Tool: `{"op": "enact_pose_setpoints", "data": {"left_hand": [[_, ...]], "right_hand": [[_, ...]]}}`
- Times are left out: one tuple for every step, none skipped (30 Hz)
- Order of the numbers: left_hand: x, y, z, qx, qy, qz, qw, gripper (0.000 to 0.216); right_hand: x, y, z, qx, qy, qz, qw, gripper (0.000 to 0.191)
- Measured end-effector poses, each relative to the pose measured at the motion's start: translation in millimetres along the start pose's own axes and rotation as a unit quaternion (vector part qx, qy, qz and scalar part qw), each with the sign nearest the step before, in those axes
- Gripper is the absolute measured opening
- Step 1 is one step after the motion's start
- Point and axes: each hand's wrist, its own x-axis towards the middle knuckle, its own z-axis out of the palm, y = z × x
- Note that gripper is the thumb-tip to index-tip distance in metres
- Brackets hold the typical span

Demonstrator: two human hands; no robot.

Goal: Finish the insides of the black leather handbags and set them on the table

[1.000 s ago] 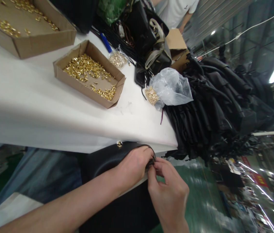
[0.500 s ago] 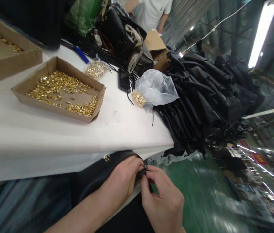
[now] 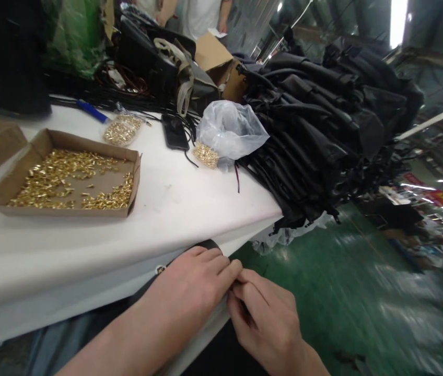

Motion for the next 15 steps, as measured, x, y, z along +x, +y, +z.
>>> {"op": "enact_pose_setpoints", "data": {"left_hand": [[-4, -2, 5, -0.03, -0.019, -0.013, 0.999, 0.024], [-9, -2, 10, -0.052, -0.027, -0.035, 0.998, 0.022], [-17, -1, 15, -0.071, -0.026, -0.057, 0.996, 0.022], [-24, 0, 20, -0.088, -0.017, -0.075, 0.993, 0.023], [-32, 2, 23, -0.103, -0.004, -0.088, 0.991, 0.026], [-38, 3, 26, -0.116, 0.012, -0.097, 0.988, 0.029], [-43, 5, 28, -0.125, 0.028, -0.103, 0.986, 0.031], [-46, 6, 30, -0.128, 0.045, -0.103, 0.985, 0.031], [-47, 7, 31, -0.127, 0.062, -0.097, 0.985, 0.031], [-48, 7, 33, -0.121, 0.082, -0.087, 0.985, 0.03], [-48, 7, 35, -0.113, 0.107, -0.073, 0.985, 0.03], [-49, 7, 37, -0.102, 0.132, -0.055, 0.984, 0.03], [-50, 7, 38, -0.088, 0.155, -0.037, 0.983, 0.03], [-51, 6, 40, -0.072, 0.171, -0.019, 0.982, 0.032], [-54, 6, 41, -0.054, 0.176, -0.005, 0.983, 0.034]], "right_hand": [[-2, -1, -1, 0.006, -0.001, 0.0, 1.0, 0.024], [-4, -2, -2, 0.015, -0.002, 0.001, 1.0, 0.023], [-7, -3, -3, 0.024, -0.005, 0.005, 1.0, 0.023], [-9, -4, -4, 0.031, -0.01, 0.007, 0.999, 0.023], [-11, -4, -4, 0.033, -0.017, 0.008, 0.999, 0.022], [-12, -4, -4, 0.03, -0.026, 0.008, 0.999, 0.021], [-14, -4, -4, 0.025, -0.034, 0.007, 0.999, 0.021], [-14, -3, -4, 0.019, -0.039, 0.006, 0.999, 0.02], [-15, -3, -3, 0.014, -0.039, 0.006, 0.999, 0.019], [-15, -2, -3, 0.01, -0.035, 0.006, 0.999, 0.017], [-15, -2, -3, 0.007, -0.027, 0.007, 1.0, 0.016], [-14, -2, -3, 0.007, -0.019, 0.008, 1.0, 0.015], [-14, -2, -3, 0.008, -0.012, 0.009, 1.0, 0.015], [-14, -3, -3, 0.011, -0.009, 0.009, 1.0, 0.015], [-13, -4, -4, 0.017, -0.008, 0.009, 1.0, 0.016]]}}
